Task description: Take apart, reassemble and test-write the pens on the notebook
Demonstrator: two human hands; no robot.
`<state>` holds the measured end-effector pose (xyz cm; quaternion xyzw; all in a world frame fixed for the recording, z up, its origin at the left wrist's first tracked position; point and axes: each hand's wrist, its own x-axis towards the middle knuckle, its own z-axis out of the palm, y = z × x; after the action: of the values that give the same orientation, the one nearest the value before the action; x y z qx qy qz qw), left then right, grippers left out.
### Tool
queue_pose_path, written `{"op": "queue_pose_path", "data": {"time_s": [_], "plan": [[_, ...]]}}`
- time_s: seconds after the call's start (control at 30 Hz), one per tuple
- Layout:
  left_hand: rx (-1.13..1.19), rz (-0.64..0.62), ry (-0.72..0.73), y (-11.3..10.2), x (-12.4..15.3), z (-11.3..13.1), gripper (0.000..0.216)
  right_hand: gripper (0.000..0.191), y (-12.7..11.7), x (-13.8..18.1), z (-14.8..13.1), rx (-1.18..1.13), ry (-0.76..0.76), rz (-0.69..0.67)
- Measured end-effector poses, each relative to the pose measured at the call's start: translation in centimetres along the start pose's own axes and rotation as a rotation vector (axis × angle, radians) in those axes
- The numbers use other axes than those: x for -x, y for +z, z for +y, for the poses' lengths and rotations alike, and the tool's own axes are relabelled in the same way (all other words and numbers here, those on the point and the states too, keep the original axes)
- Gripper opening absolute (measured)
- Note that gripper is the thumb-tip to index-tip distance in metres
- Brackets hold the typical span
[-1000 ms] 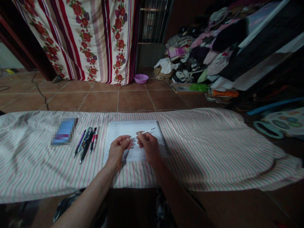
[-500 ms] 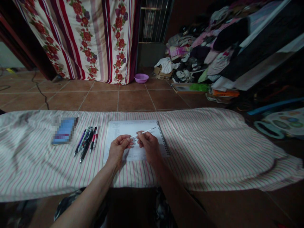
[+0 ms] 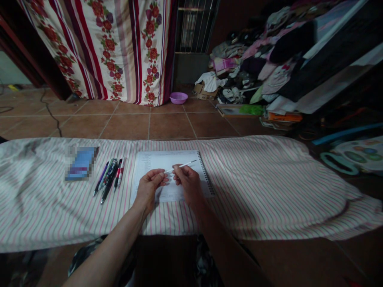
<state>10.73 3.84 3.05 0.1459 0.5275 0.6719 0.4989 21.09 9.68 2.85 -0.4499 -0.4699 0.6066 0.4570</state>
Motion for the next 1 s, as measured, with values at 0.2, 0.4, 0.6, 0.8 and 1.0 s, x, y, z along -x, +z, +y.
{"op": "queue_pose_path", "data": {"time_s": [0.2, 0.4, 0.6, 0.8, 1.0], "plan": [[0.052, -0.006, -0.068, 0.02, 0.01, 0.11, 0.011, 0.025, -0.06, 0.02, -0.11, -0.009, -0.001, 0.001], [0.150, -0.018, -0.158, -0.09, -0.10, 0.18, 0.007, 0.024, -0.16, 0.23, -0.47, 0.001, -0.002, -0.005], [0.157, -0.054, -0.173, -0.09, -0.08, 0.14, 0.006, 0.024, -0.06, -0.06, 0.11, 0.020, -0.025, 0.015], [0.136, -0.044, -0.167, 0.00, -0.02, 0.08, 0.004, 0.024, -0.05, 0.03, 0.07, 0.033, -0.051, -0.007], [0.117, -0.041, -0.144, 0.11, 0.03, 0.11, 0.004, 0.023, 0.05, 0.01, 0.09, 0.056, -0.050, -0.001]]}}
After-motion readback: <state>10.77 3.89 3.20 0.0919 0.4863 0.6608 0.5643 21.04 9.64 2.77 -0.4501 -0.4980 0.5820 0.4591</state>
